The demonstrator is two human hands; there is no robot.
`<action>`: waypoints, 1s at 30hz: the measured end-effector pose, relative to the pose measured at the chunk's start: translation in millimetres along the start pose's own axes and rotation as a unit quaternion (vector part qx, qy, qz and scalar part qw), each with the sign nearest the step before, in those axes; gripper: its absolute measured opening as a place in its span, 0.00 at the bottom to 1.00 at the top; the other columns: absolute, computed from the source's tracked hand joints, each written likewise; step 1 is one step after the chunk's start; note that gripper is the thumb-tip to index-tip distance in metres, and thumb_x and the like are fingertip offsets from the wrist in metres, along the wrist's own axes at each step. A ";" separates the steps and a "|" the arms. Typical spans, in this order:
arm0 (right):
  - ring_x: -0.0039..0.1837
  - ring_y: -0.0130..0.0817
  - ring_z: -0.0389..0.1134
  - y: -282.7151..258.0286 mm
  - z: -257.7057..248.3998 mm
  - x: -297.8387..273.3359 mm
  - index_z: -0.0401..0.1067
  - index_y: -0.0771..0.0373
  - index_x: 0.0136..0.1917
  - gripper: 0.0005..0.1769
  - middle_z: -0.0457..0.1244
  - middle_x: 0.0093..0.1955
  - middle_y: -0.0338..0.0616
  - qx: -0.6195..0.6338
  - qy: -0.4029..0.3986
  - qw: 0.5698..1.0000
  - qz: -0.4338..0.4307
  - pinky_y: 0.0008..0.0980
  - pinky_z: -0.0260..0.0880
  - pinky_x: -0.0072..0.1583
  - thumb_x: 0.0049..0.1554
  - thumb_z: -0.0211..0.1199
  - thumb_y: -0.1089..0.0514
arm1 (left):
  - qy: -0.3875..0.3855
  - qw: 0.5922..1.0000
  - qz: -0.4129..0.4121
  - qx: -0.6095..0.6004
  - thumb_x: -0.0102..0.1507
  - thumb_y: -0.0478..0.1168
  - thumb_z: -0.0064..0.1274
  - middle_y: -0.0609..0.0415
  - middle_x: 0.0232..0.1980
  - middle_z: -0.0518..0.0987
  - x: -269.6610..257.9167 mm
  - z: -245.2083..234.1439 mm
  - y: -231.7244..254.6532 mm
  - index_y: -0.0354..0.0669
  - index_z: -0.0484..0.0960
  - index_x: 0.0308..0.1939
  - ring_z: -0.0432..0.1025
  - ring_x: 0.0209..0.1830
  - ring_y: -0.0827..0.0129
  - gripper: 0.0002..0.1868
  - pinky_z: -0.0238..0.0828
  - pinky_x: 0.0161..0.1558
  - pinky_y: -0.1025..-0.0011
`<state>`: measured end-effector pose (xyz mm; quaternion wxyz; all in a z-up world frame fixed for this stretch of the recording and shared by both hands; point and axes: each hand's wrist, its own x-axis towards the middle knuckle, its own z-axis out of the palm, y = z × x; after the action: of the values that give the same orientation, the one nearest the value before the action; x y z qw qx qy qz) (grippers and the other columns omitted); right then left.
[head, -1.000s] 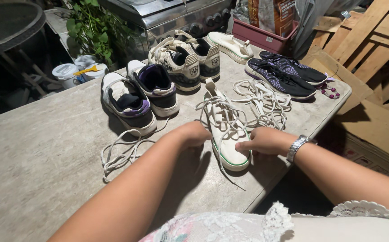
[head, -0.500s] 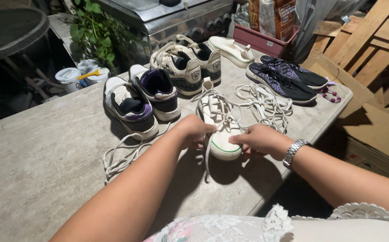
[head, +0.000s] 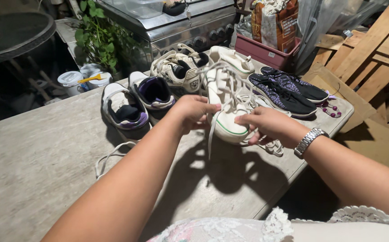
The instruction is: The person removes a shoelace from a white sneaker and then re-laces it by threading the lace through the eyelets and tying a knot. The person handles one shoe at a time on a table with other shoes nearby.
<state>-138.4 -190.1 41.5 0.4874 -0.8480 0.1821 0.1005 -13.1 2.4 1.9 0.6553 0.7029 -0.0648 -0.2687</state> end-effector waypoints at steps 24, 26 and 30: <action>0.44 0.33 0.72 45.3 -176.5 157.8 0.67 0.56 0.54 0.16 0.68 0.47 0.39 0.243 -0.075 0.965 -0.058 0.34 0.71 0.47 0.55 0.64 0.50 | 0.095 0.991 0.056 -0.078 0.57 0.41 0.66 0.54 0.42 0.84 161.7 128.2 71.3 0.37 0.78 0.58 0.77 0.35 0.73 0.27 0.84 0.41 0.67; 0.47 0.31 0.72 49.0 -189.0 175.4 0.68 0.57 0.54 0.15 0.69 0.49 0.39 0.294 -0.095 0.949 -0.066 0.35 0.72 0.49 0.54 0.64 0.53 | 0.091 0.991 0.056 -0.076 0.57 0.42 0.65 0.54 0.42 0.83 176.2 136.6 73.0 0.35 0.80 0.57 0.77 0.35 0.72 0.27 0.84 0.41 0.67; 0.50 0.31 0.71 58.3 -213.1 212.1 0.69 0.58 0.53 0.13 0.68 0.50 0.41 0.343 -0.121 0.928 -0.080 0.35 0.73 0.51 0.55 0.66 0.57 | 0.101 0.989 0.061 -0.089 0.57 0.43 0.65 0.54 0.46 0.81 207.7 152.4 77.0 0.35 0.74 0.60 0.76 0.39 0.72 0.31 0.85 0.43 0.66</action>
<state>30.1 -445.5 29.2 0.7731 -0.6226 0.0763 0.0945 112.4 -235.0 15.2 0.7335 0.6604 -0.0169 -0.1599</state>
